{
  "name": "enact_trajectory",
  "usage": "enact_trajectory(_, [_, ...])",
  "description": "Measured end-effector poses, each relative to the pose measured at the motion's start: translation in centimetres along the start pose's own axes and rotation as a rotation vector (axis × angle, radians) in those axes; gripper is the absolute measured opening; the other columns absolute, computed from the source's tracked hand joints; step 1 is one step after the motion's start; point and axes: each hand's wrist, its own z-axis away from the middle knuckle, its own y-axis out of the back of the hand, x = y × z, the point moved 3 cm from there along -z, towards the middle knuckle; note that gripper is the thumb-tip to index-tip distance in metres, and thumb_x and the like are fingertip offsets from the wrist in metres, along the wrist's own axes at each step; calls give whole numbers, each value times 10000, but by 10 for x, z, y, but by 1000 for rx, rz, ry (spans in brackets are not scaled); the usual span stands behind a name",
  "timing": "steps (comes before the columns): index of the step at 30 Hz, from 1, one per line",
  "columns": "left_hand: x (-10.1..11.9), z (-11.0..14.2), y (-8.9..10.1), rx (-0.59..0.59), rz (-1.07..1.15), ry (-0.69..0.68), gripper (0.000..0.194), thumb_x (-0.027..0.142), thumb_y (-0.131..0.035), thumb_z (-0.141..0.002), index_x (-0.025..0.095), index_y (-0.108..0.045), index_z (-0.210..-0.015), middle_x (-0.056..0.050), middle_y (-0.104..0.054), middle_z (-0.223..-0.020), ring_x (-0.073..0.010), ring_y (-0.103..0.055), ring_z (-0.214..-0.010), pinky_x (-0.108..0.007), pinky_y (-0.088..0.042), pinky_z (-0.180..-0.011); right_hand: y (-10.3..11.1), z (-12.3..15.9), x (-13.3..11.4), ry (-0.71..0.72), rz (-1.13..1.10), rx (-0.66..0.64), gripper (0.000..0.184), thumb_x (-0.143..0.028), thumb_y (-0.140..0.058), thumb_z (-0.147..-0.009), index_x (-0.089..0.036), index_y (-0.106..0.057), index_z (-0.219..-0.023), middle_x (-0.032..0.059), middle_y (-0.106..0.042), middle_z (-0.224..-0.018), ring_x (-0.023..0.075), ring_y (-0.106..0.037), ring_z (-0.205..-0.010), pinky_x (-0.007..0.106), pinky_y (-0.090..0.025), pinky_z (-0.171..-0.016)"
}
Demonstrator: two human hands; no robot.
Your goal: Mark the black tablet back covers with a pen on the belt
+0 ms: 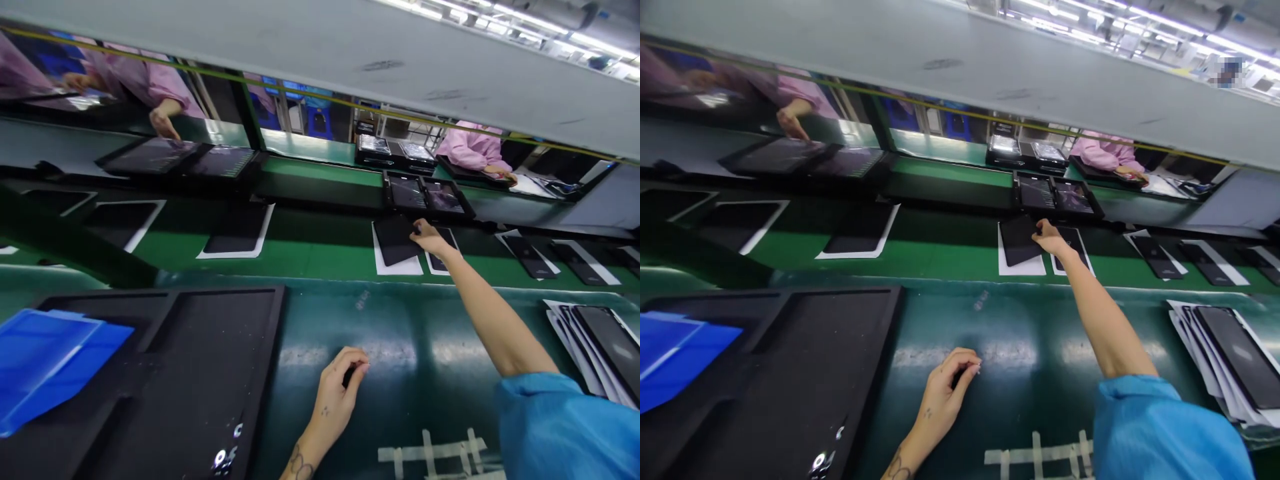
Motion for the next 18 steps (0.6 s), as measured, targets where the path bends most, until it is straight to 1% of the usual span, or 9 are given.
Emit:
enact_trajectory(2, [0, 2, -1, 2, 14, 19, 146, 256, -623, -1073, 222, -733, -983, -52, -740, -967, -194, -721, -859, -292, -576, -819, 33, 19, -14, 99, -24, 58, 418, -296, -561, -967, -155, -661, -1347, 102, -766, -1134, 221, -683, -937, 292, -486, -801])
enact_trajectory(4, [0, 3, -2, 10, 37, 37, 154, 261, -621, -1072, 220, -728, -968, -59, -738, -987, -200, -726, -891, -300, -579, -839, 64, 53, -34, 258, -1, 94, 261, -290, -563, -950, -165, -741, -1094, 64, -765, -971, 200, -654, -826, 288, -443, -740])
enact_trajectory(6, [-3, 4, -1, 36, 79, 59, 166, 284, -626, -1069, 218, -730, -957, -73, -731, -1043, -209, -728, -936, -302, -588, -832, 81, 100, -61, 429, 97, 91, 204, -286, -583, -930, -168, -720, -836, 50, -715, -769, 180, -597, -679, 307, -381, -665])
enact_trajectory(7, [-4, 4, 1, 64, 108, 77, 170, 303, -634, -1066, 217, -730, -956, -77, -723, -1059, -207, -724, -928, -297, -592, -806, 79, 127, -76, 483, 176, 55, 233, -289, -590, -934, -171, -701, -767, 49, -688, -699, 171, -569, -615, 318, -354, -639])
enact_trajectory(9, [-8, 2, 10, 154, 159, 129, 174, 352, -666, -1050, 213, -724, -961, -71, -710, -1047, -191, -710, -858, -280, -591, -737, 53, 180, -106, 523, 352, -119, 232, -299, -614, -943, -168, -738, -797, 85, -718, -710, 203, -616, -614, 325, -362, -629])
enact_trajectory(11, [-9, -2, 26, 254, 164, 187, 182, 392, -715, -1020, 212, -718, -994, -59, -715, -1025, -174, -702, -801, -272, -591, -719, 9, 224, -133, 605, 441, -293, 255, -344, -631, -956, -157, -765, -846, 139, -767, -799, 269, -700, -683, 336, -400, -631])
enact_trajectory(13, [-6, -9, 46, 318, 113, 233, 206, 412, -752, -992, 215, -719, -1041, -54, -733, -1028, -179, -720, -835, -277, -600, -774, -38, 250, -151, 685, 405, -431, 266, -361, -627, -980, -150, -783, -937, 161, -792, -897, 300, -746, -771, 344, -454, -670])
enact_trajectory(15, [0, -18, 64, 335, 47, 251, 218, 421, -755, -986, 218, -718, -1054, -51, -741, -1028, -189, -727, -881, -289, -597, -823, -71, 252, -155, 721, 256, -521, 215, -318, -633, -978, -159, -777, -988, 139, -791, -927, 283, -753, -819, 337, -481, -717])
enact_trajectory(18, [9, -36, 77, 278, -54, 223, 183, 404, -725, -998, 222, -724, -1017, -44, -744, -1009, -199, -717, -906, -319, -575, -867, -86, 220, -131, 581, -283, -555, 120, -249, -623, -957, -188, -726, -958, 51, -725, -837, 185, -685, -737, 276, -472, -677])
